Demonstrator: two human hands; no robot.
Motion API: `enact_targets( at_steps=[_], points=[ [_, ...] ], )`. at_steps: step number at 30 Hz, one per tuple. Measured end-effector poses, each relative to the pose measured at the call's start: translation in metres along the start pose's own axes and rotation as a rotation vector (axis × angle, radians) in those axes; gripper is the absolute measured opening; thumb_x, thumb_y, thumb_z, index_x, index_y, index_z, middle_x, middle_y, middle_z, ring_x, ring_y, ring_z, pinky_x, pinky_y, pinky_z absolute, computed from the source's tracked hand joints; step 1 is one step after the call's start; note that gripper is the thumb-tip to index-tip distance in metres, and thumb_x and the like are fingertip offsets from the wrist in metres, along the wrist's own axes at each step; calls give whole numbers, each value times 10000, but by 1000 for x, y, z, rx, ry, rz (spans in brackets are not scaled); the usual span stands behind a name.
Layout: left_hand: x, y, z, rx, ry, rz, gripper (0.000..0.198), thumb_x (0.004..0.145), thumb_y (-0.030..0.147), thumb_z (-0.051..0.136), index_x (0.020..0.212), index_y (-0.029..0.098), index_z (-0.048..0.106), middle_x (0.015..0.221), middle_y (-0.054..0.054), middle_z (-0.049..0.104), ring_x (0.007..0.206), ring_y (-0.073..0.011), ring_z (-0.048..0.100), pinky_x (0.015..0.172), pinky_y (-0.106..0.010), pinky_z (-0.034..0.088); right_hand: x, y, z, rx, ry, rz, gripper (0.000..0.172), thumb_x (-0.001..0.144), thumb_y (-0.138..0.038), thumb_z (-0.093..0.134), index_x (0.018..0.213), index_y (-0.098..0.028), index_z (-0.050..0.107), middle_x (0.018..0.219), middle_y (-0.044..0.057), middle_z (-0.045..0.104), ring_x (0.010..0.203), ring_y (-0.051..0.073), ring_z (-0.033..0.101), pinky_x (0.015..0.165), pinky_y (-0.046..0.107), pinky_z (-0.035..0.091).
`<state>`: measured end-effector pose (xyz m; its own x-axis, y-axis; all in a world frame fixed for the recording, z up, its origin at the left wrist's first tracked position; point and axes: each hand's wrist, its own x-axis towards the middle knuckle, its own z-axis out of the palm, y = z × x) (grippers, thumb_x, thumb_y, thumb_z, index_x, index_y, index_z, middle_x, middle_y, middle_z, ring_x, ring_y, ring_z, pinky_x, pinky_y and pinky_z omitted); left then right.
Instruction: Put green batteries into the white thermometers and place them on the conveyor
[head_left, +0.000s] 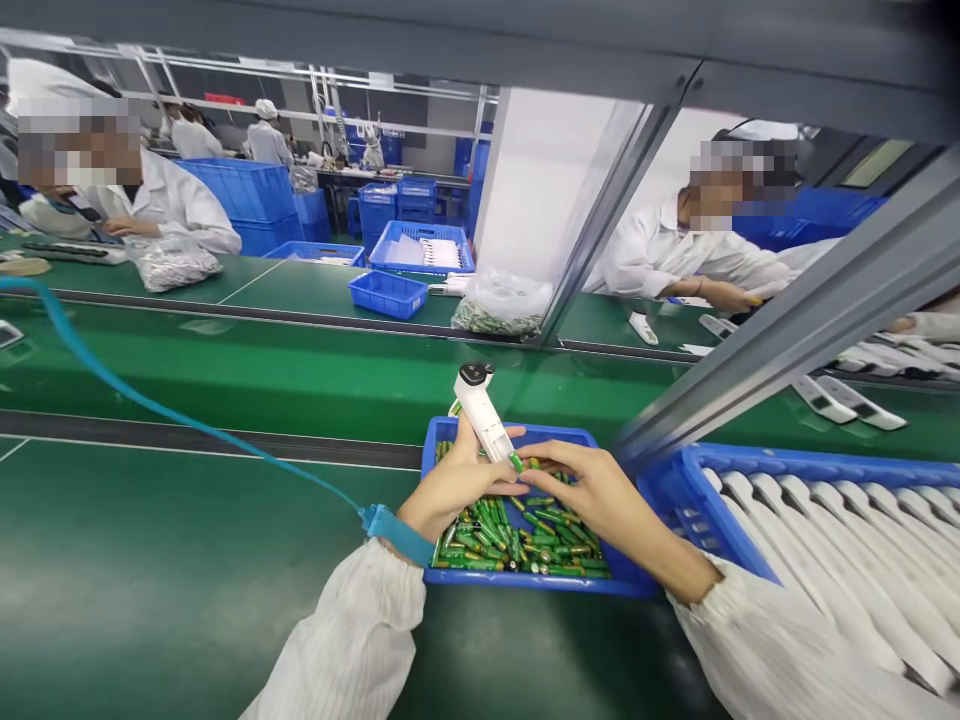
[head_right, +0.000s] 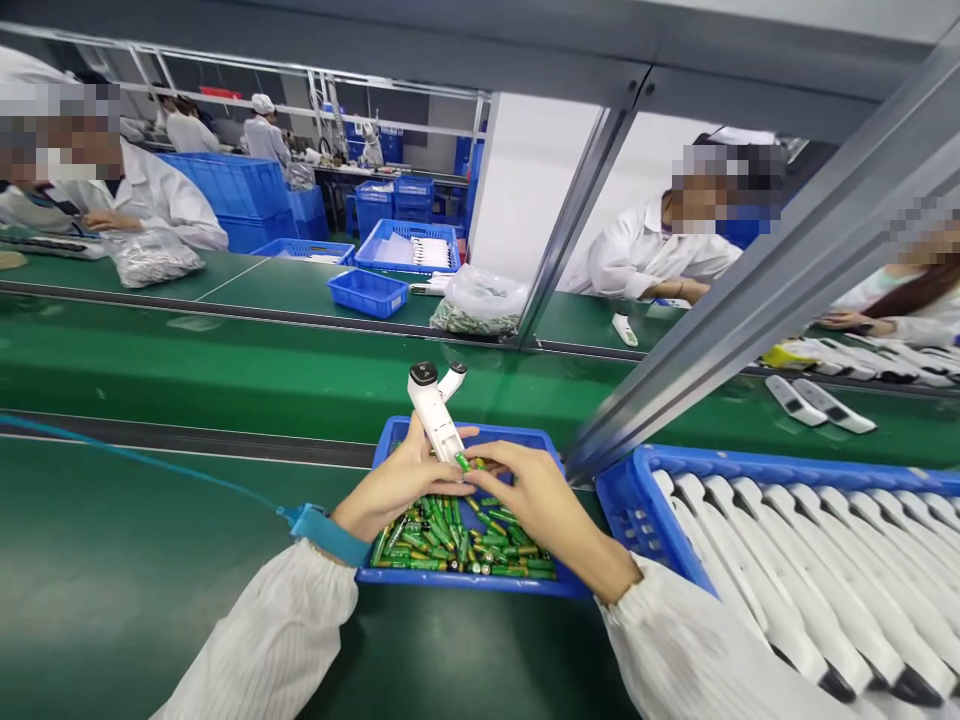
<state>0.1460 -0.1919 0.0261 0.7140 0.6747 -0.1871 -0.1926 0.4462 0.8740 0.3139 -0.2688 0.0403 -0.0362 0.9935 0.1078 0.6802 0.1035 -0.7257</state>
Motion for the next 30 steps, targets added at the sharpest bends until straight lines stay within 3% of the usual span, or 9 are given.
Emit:
enact_targets(
  at_steps=[4, 9, 16, 19, 22, 25, 28, 30],
  points=[
    [-2, 0, 0, 117, -40, 37, 1050, 600, -26, 730, 1428, 333, 193, 1465, -151, 454, 1019, -234, 654, 817, -405, 574, 1, 0, 0, -43, -25, 8, 235, 891, -352, 620, 1063, -239, 735, 1041, 43, 744, 878, 227, 703, 805, 352, 571],
    [-3, -5, 1, 275, -68, 108, 929, 616, 33, 763, 1357, 264, 251, 1468, -184, 442, 1114, -296, 626, 810, -394, 570, 0, -3, 4, 34, 5, 110, 215, 830, -337, 669, 1001, -228, 739, 976, 30, 761, 785, 218, 724, 764, 349, 596],
    [-3, -11, 3, 410, -92, 215, 742, 665, 140, 783, 1239, 226, 322, 1232, -105, 617, 1049, -247, 647, 870, -373, 542, -3, -10, 8, 109, 118, 145, 192, 784, -340, 687, 932, -234, 750, 974, 24, 769, 751, 226, 732, 709, 345, 621],
    [-4, -11, 3, 437, -66, 216, 726, 668, 156, 785, 1223, 220, 321, 1102, -71, 633, 976, -236, 661, 834, -360, 544, -3, -9, 10, 81, 89, 102, 223, 826, -346, 652, 994, -240, 755, 1014, 34, 764, 778, 230, 729, 719, 345, 612],
    [-4, -10, 3, 400, -64, 167, 713, 684, 140, 757, 1231, 209, 305, 1013, -50, 616, 888, -216, 673, 790, -351, 550, -4, -9, 9, -3, 53, 26, 242, 879, -346, 598, 1035, -240, 749, 1037, 43, 756, 792, 224, 715, 710, 331, 586],
    [-4, -8, 3, 314, -75, 124, 733, 692, 130, 751, 1252, 204, 285, 975, -46, 618, 867, -201, 673, 781, -339, 549, -5, -11, 5, -111, 66, -19, 248, 906, -367, 564, 1010, -233, 745, 894, 35, 750, 649, 188, 661, 611, 304, 537],
    [-2, -7, 1, 214, -67, 84, 802, 679, 165, 797, 1292, 212, 281, 963, -52, 638, 871, -193, 675, 813, -343, 541, -6, -12, -2, -127, 141, 19, 274, 900, -449, 579, 975, -231, 729, 685, 1, 682, 544, 168, 591, 532, 283, 483],
    [-1, -7, 1, 124, -59, 58, 846, 679, 183, 810, 1324, 230, 263, 978, -56, 649, 878, -189, 683, 856, -370, 538, -6, -11, -5, -61, 221, 55, 302, 880, -503, 608, 951, -226, 707, 680, 1, 672, 591, 181, 614, 564, 284, 499]
  ],
)
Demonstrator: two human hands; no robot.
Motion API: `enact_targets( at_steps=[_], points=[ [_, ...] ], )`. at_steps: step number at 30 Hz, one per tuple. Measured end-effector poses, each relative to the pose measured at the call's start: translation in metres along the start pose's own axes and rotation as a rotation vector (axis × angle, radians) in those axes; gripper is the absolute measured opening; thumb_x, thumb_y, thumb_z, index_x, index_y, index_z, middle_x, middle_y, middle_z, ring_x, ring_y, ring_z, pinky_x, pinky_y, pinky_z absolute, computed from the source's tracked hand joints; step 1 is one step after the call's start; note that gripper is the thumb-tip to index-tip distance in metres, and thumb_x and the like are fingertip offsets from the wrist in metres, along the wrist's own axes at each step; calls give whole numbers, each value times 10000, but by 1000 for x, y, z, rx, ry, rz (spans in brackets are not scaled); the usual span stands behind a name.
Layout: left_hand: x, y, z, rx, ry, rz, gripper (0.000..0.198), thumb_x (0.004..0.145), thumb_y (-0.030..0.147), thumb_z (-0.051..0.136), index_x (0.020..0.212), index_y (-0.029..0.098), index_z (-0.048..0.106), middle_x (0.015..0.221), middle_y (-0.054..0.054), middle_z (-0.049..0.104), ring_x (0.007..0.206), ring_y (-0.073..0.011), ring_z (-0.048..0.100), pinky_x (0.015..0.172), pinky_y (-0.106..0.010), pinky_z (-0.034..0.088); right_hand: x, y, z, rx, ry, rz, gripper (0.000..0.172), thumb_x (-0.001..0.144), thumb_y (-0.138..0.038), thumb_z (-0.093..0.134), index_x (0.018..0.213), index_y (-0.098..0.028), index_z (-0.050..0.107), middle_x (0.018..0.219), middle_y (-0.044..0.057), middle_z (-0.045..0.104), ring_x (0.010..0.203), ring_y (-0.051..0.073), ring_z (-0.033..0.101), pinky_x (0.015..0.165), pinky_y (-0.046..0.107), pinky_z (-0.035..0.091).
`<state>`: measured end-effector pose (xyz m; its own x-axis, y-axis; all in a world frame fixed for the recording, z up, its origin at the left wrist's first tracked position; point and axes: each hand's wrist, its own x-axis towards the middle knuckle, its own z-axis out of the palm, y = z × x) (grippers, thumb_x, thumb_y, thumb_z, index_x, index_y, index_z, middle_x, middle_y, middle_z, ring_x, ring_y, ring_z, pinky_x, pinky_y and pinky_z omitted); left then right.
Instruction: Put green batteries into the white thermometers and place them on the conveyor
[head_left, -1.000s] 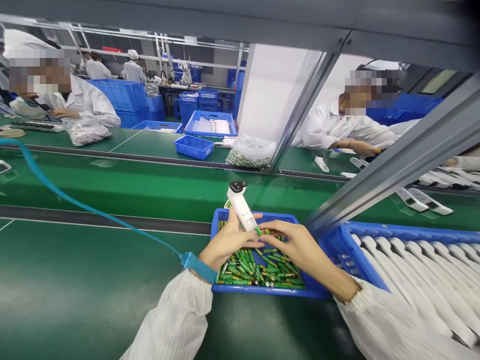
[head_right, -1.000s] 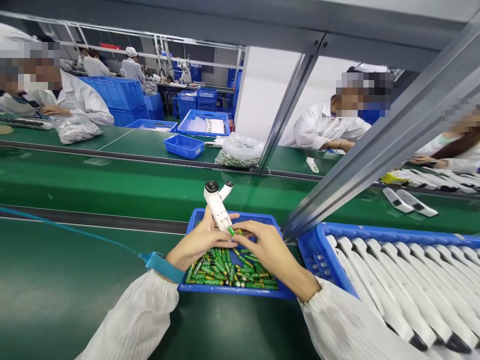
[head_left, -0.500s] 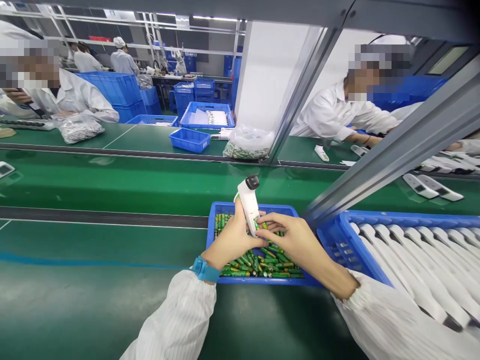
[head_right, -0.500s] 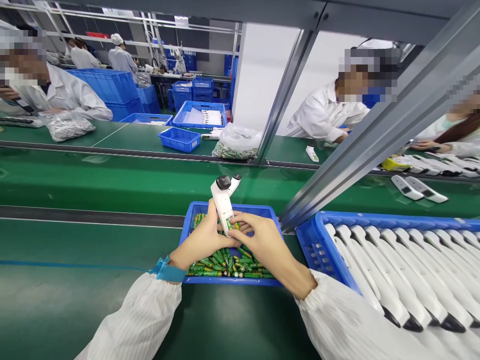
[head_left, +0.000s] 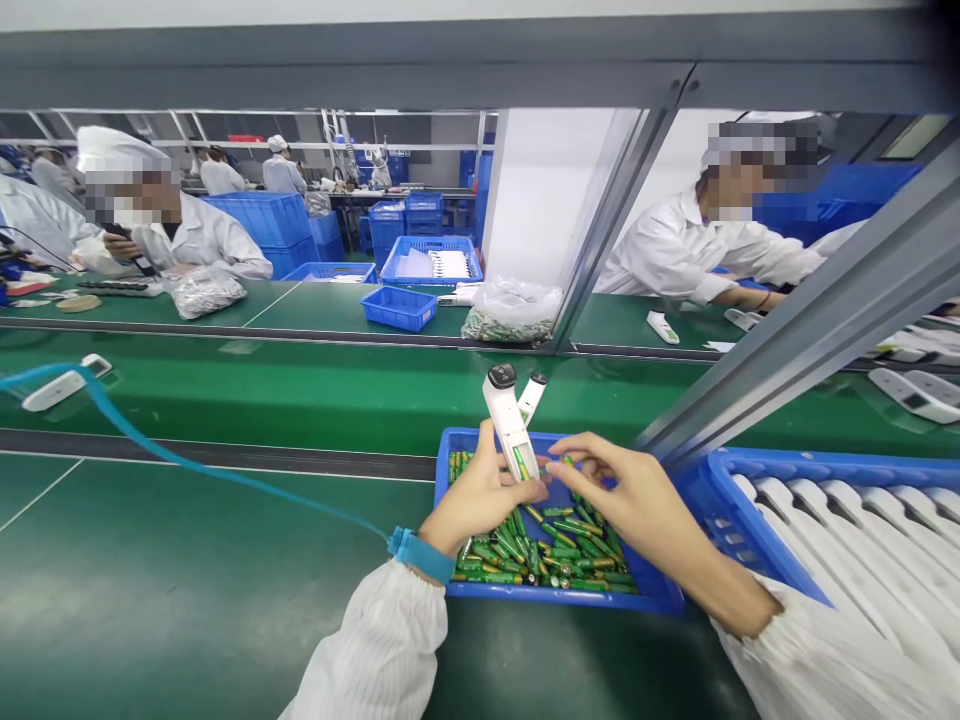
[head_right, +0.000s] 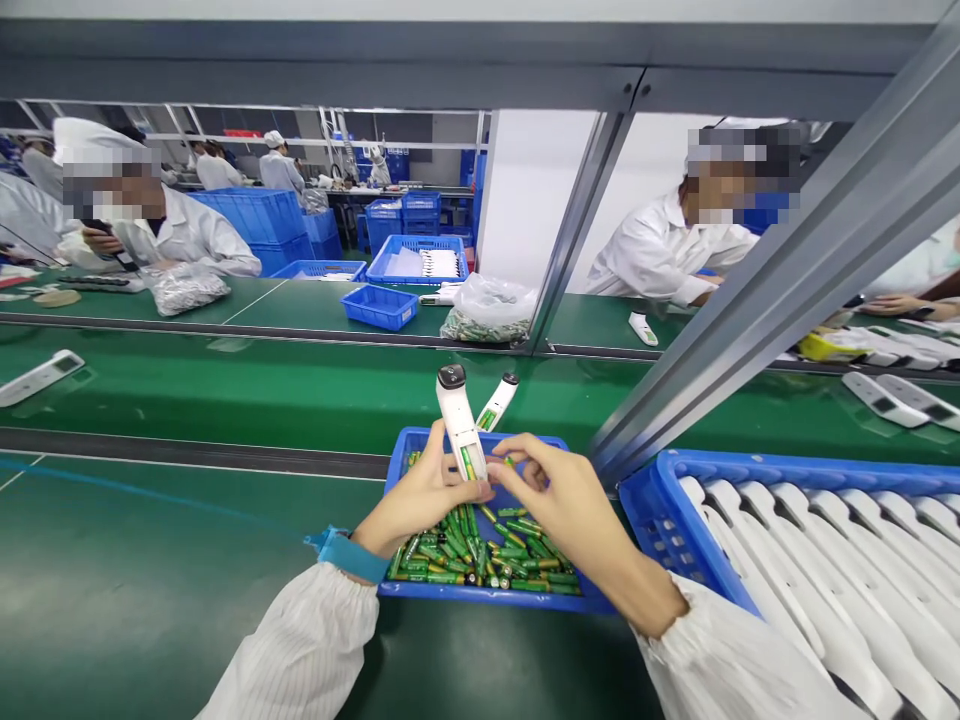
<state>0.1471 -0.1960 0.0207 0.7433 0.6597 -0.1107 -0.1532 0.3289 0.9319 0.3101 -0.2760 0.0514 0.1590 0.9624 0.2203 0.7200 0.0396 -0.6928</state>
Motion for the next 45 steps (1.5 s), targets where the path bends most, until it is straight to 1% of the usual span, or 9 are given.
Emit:
enact_targets(
  at_steps=[5, 8, 12, 17, 20, 26, 32, 39, 45],
  points=[
    [2, -5, -3, -76, -20, -9, 847, 719, 216, 800, 1357, 269, 246, 985, -51, 656, 864, -189, 702, 902, -420, 541, 1, 3, 1, 198, -3, 11, 301, 901, -499, 600, 900, -212, 693, 906, 56, 720, 793, 218, 683, 726, 318, 565],
    [3, -7, -6, 22, -65, 23, 792, 719, 215, 803, 1327, 263, 298, 1001, -58, 654, 862, -205, 705, 858, -415, 562, 1, 2, 3, 196, -18, -14, 255, 910, -453, 602, 906, -214, 690, 922, 56, 703, 798, 213, 678, 726, 324, 569],
    [-1, -1, -3, 124, -132, 24, 751, 687, 201, 830, 1280, 240, 371, 1162, -110, 623, 938, -226, 693, 844, -411, 573, 0, 1, 6, 145, -11, -75, 175, 923, -373, 586, 946, -219, 666, 949, 58, 660, 797, 199, 663, 707, 322, 562],
    [-5, 7, 5, 44, -170, -6, 527, 848, 380, 684, 1272, 222, 414, 1166, -110, 592, 1003, -229, 663, 830, -424, 602, -3, -1, 11, 93, -34, -168, 139, 923, -303, 544, 1007, -222, 619, 965, 56, 620, 760, 169, 645, 679, 306, 555],
    [-3, 6, 6, 95, -144, 15, 460, 903, 432, 595, 1269, 215, 420, 1152, -117, 593, 1013, -243, 661, 745, -385, 633, -5, -1, 14, 125, -48, -104, 206, 902, -306, 561, 1089, -220, 544, 957, 41, 606, 695, 148, 632, 676, 313, 562],
    [0, 2, 3, 167, -113, 23, 513, 886, 432, 620, 1310, 241, 404, 1114, -117, 599, 929, -247, 682, 609, -344, 646, -7, 0, 20, 225, -69, -24, 404, 862, -319, 599, 1217, -220, 433, 988, 33, 556, 637, 127, 609, 606, 301, 560],
    [-4, 3, 7, 191, -64, 3, 504, 891, 393, 615, 1294, 212, 373, 1125, -126, 579, 881, -227, 684, 626, -384, 653, -6, 2, 18, 139, -93, 2, 513, 864, -350, 618, 1310, -242, 388, 992, 12, 511, 542, 89, 483, 527, 274, 454],
    [-4, 0, 6, 261, -45, 66, 483, 926, 329, 566, 1331, 258, 315, 1226, -116, 579, 883, -189, 684, 713, -395, 655, -1, 12, 14, 125, -158, 48, 620, 834, -398, 659, 1356, -255, 355, 1142, 55, 524, 585, 109, 517, 589, 314, 484],
    [-3, 0, 6, 265, -54, 80, 415, 944, 320, 532, 1301, 252, 330, 1303, -127, 556, 953, -193, 668, 767, -396, 646, 2, 18, 11, 94, -198, 77, 607, 853, -445, 632, 1362, -233, 378, 1229, 92, 546, 645, 139, 570, 634, 339, 500]
  ],
)
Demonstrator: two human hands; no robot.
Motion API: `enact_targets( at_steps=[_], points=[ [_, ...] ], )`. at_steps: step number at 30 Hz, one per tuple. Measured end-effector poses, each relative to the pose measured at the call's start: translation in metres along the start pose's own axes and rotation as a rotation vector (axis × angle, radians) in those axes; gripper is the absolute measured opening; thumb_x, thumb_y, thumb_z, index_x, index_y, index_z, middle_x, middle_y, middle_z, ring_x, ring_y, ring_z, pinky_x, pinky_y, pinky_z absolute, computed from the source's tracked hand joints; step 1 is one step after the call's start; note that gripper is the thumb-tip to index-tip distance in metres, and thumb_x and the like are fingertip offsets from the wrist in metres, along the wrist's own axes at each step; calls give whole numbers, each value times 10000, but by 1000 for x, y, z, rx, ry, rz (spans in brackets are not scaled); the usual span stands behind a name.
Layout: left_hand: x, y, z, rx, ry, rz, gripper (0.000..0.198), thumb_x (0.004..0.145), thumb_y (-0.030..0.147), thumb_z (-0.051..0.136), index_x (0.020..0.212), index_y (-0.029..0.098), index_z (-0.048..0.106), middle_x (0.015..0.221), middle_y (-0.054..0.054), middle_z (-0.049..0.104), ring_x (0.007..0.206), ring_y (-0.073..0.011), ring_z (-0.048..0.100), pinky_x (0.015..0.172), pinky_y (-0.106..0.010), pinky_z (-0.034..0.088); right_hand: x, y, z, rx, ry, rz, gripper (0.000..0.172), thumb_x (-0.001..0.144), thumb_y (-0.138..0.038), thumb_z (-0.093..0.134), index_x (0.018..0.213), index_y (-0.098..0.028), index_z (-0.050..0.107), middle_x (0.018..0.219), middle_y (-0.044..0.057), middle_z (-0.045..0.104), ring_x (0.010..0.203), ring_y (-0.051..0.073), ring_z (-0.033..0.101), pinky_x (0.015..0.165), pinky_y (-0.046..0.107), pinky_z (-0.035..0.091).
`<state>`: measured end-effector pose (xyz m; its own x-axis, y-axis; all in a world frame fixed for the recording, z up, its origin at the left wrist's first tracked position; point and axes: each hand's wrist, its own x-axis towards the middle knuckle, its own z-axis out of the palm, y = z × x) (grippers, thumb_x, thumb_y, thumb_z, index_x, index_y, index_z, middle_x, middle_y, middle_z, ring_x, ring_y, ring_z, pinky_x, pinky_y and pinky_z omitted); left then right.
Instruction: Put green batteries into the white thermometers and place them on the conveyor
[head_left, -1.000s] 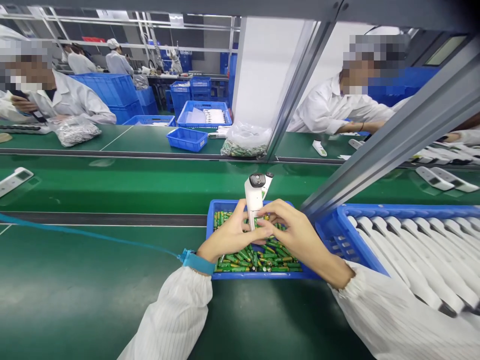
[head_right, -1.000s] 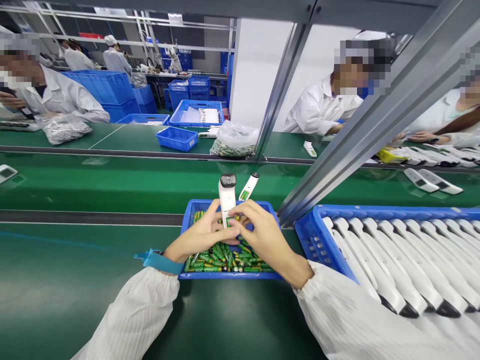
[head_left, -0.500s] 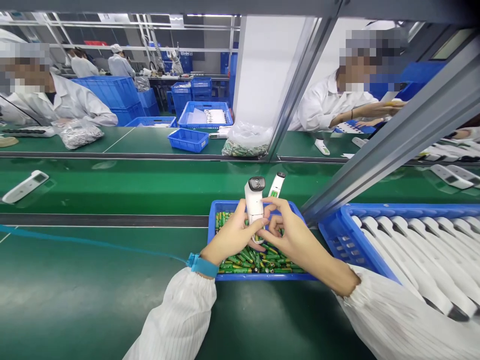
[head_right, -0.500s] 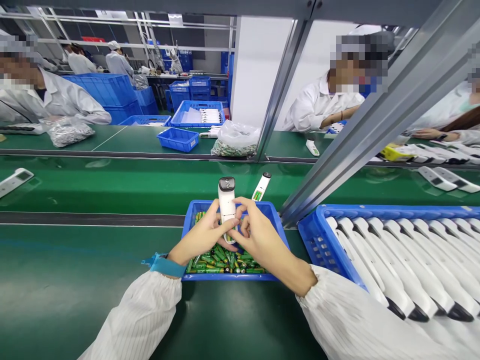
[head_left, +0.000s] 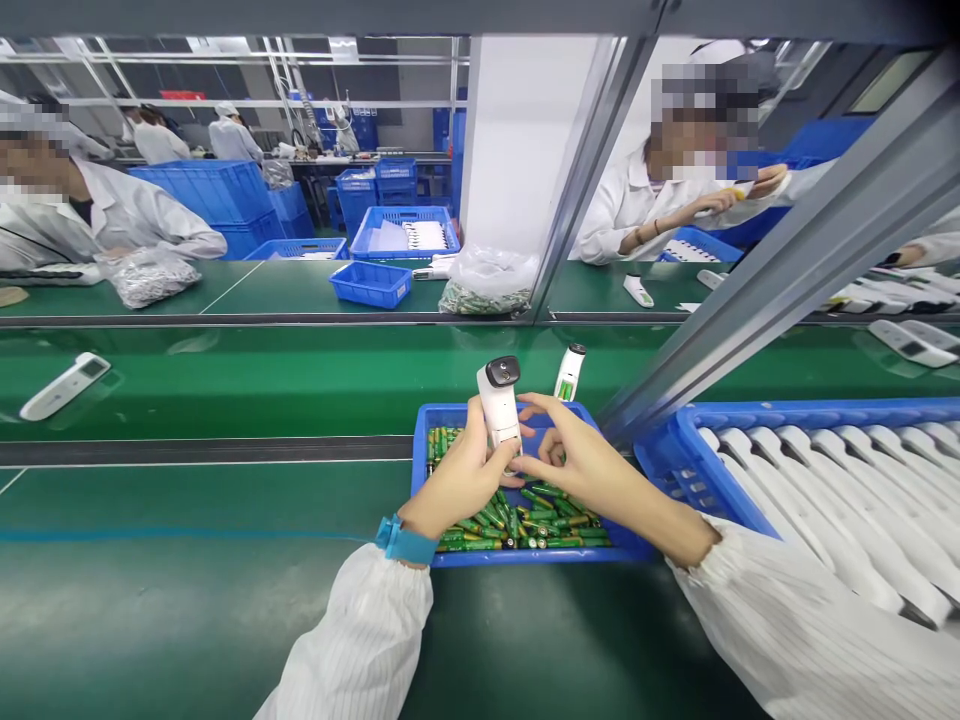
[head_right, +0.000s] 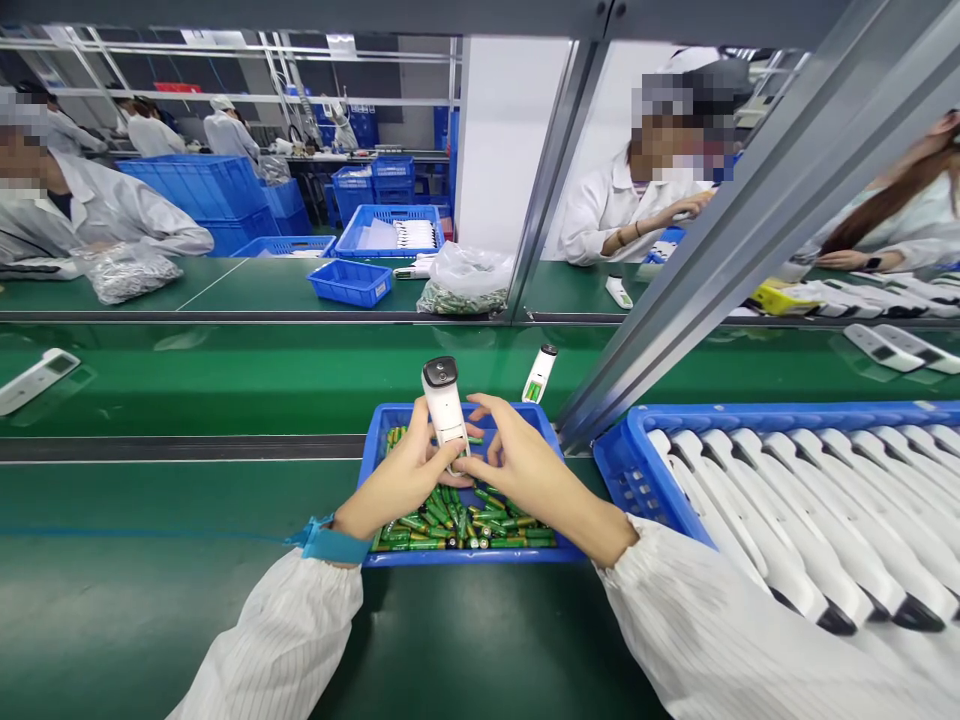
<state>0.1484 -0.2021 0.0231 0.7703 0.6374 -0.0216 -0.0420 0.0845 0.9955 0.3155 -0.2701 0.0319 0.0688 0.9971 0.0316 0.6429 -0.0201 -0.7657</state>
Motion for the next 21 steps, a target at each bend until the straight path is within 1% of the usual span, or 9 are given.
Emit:
enact_targets(
  at_steps=[4, 8, 10, 12, 14, 15, 18, 21],
  points=[
    [1, -1, -1, 5, 37, 10, 386, 952, 326, 517, 1279, 246, 326, 1341, -135, 536, 1001, -197, 656, 791, -402, 641, 2, 9, -1, -110, -25, 20, 537, 917, -503, 546, 1355, -225, 408, 1254, 99, 564, 674, 152, 583, 696, 360, 501],
    [3, -3, -3, 17, 95, -8, 386, 937, 237, 524, 1264, 256, 320, 1332, -124, 551, 954, -179, 675, 790, -407, 639, 2, 18, 4, -255, -74, -1, 428, 983, -450, 451, 1349, -229, 450, 1230, 93, 574, 710, 166, 599, 741, 356, 486],
    [5, -5, -4, -4, 133, -20, 435, 899, 165, 558, 1244, 261, 310, 1295, -117, 574, 951, -187, 686, 777, -411, 640, 0, 21, 8, -354, -149, 12, 408, 980, -392, 479, 1351, -223, 463, 1242, 101, 561, 758, 190, 624, 740, 350, 479],
    [6, -6, -5, -50, 179, -22, 496, 841, 109, 620, 1197, 258, 307, 1264, -112, 589, 961, -207, 694, 765, -417, 640, -1, 22, 12, -460, -227, 49, 453, 939, -354, 563, 1355, -209, 461, 1259, 112, 550, 803, 226, 649, 722, 350, 476],
    [8, -5, -6, -127, 227, -22, 558, 783, 68, 676, 1154, 253, 304, 1247, -112, 594, 955, -225, 705, 762, -429, 637, -1, 22, 16, -536, -268, 88, 483, 893, -333, 638, 1325, -190, 478, 1242, 112, 562, 870, 267, 661, 714, 351, 475],
    [8, -5, -7, -175, 251, -27, 579, 764, 53, 693, 1141, 251, 301, 1242, -113, 595, 952, -233, 709, 765, -437, 635, -1, 21, 17, -553, -280, 97, 464, 881, -318, 655, 1294, -179, 494, 1218, 109, 577, 909, 281, 658, 720, 350, 475],
    [10, -2, -8, -311, 308, -48, 610, 741, 31, 714, 1130, 247, 297, 1235, -116, 605, 965, -247, 714, 808, -461, 620, 0, 21, 19, -562, -300, 91, 316, 878, -263, 651, 1161, -167, 549, 1126, 90, 621, 970, 289, 640, 734, 345, 467],
    [11, -3, -9, -369, 324, -41, 623, 727, 32, 737, 1131, 243, 313, 1210, -110, 633, 954, -240, 721, 871, -469, 595, 2, 22, 21, -563, -300, 72, 185, 891, -238, 619, 1064, -187, 583, 1069, 70, 640, 937, 272, 636, 714, 337, 452]
  ],
)
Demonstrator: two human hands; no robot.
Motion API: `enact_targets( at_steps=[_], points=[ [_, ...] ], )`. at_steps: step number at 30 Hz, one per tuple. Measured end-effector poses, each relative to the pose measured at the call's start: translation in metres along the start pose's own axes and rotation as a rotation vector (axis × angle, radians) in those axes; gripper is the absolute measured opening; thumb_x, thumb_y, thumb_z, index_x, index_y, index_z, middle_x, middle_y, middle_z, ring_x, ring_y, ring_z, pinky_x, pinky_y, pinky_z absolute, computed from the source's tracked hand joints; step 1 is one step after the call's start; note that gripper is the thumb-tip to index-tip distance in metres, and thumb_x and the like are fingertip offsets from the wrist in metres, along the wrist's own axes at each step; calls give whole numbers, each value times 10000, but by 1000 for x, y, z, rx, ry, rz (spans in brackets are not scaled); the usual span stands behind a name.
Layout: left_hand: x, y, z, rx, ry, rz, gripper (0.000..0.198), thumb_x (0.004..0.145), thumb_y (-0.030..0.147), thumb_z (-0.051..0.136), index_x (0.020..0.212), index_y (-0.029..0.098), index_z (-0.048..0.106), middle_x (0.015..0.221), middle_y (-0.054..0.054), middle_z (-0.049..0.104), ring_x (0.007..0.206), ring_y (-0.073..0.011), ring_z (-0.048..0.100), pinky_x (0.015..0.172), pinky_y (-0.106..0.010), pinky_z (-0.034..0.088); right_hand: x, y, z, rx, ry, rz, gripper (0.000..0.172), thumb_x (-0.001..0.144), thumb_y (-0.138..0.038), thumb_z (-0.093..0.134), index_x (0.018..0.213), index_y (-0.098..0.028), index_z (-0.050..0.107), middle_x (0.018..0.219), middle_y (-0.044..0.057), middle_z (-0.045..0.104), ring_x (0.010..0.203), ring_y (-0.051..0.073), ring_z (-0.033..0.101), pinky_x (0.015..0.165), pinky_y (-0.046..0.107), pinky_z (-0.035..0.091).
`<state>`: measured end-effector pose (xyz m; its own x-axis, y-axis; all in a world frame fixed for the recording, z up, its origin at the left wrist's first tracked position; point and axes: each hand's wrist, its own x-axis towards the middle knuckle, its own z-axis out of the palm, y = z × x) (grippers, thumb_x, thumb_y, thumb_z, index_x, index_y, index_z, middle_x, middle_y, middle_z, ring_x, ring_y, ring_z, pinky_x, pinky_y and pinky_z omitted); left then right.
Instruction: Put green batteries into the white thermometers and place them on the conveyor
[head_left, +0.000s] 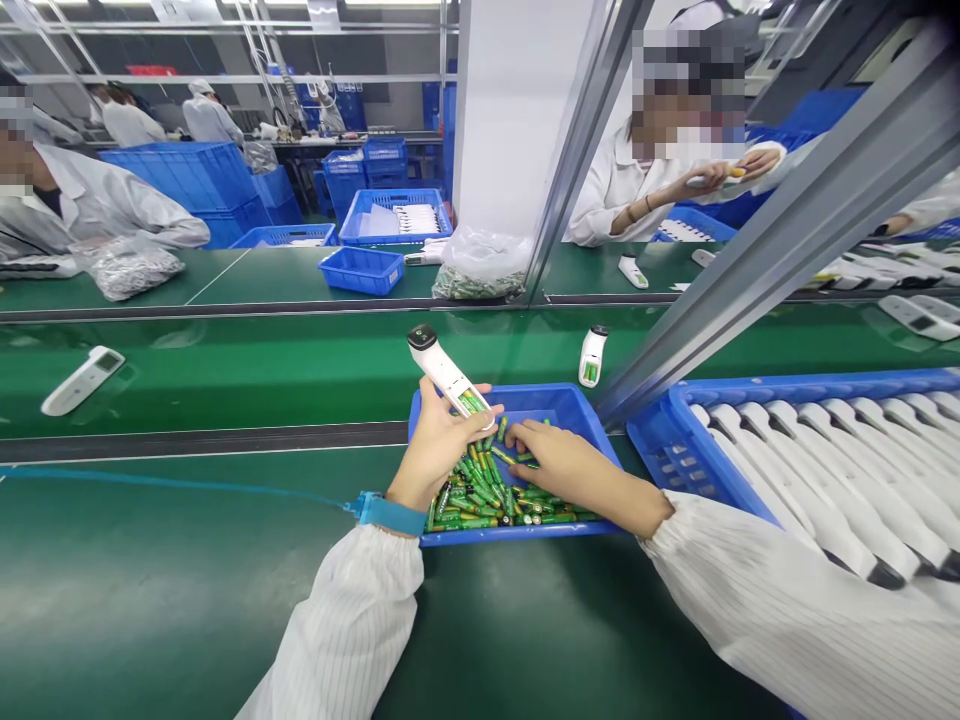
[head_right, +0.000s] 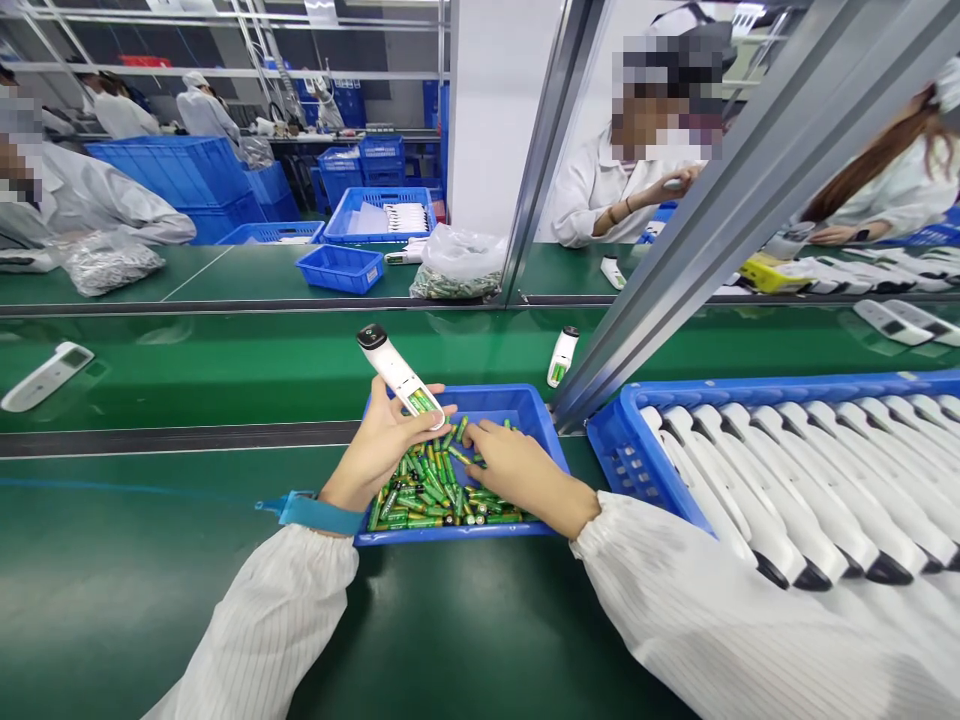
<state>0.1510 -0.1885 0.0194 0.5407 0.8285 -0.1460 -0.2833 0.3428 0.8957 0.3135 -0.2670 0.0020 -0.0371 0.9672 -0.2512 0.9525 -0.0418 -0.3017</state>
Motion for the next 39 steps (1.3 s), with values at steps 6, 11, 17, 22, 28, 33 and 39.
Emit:
enact_targets(
  at_steps=[6, 11, 17, 22, 28, 33, 39],
  points=[
    [0, -2, 0, 40, -37, 5, 640, 728, 29, 741, 1181, 233, 337, 1205, -142, 652, 876, -238, 735, 918, -522, 558, 3, -2, 4, 7, 56, -19, 32, 895, -229, 605, 920, -210, 608, 968, 33, 666, 913, 242, 637, 722, 309, 430],
    [-3, 5, 5, 0, 1, -23, 545, 787, 26, 686, 1214, 191, 391, 1153, -152, 669, 837, -216, 736, 924, -490, 560, 1, -11, 7, 8, 116, -1, 211, 939, -414, 564, 938, -206, 603, 1006, 42, 682, 867, 230, 655, 699, 303, 433],
    [0, 2, 5, -59, 48, -5, 532, 773, 31, 709, 1186, 182, 410, 1091, -141, 700, 834, -226, 737, 948, -529, 536, -1, -26, 7, -9, 33, 74, 194, 844, -401, 638, 837, -208, 620, 890, 43, 708, 816, 241, 675, 648, 290, 423],
    [2, -2, 2, -34, 33, 9, 554, 755, 43, 733, 1188, 180, 416, 1076, -158, 704, 819, -244, 739, 918, -545, 546, 1, -35, 7, -35, 5, 86, 176, 822, -328, 580, 698, -208, 615, 724, 63, 683, 759, 260, 676, 613, 292, 406],
    [1, -2, 3, -20, 42, 2, 554, 759, 46, 733, 1187, 180, 407, 1048, -144, 714, 798, -235, 741, 889, -508, 571, 1, -35, 5, 7, 12, 100, 168, 776, -317, 582, 646, -210, 580, 635, 55, 637, 712, 257, 656, 587, 288, 372],
    [2, 5, 0, -62, 9, 35, 509, 769, 83, 730, 1180, 167, 442, 1088, -139, 701, 837, -242, 739, 891, -486, 577, 2, -31, 8, 87, 43, 79, 168, 757, -288, 586, 624, -204, 528, 617, 50, 590, 704, 262, 629, 604, 297, 359],
    [38, 38, -64, 190, 161, 162, 292, 816, 193, 702, 1087, 107, 639, 1080, -100, 690, 1026, -220, 684, 940, -369, 570, 14, -14, 2, 358, 35, -22, 250, 900, -396, 450, 726, -218, 444, 582, -48, 436, 560, 134, 500, 539, 235, 351]
  ],
)
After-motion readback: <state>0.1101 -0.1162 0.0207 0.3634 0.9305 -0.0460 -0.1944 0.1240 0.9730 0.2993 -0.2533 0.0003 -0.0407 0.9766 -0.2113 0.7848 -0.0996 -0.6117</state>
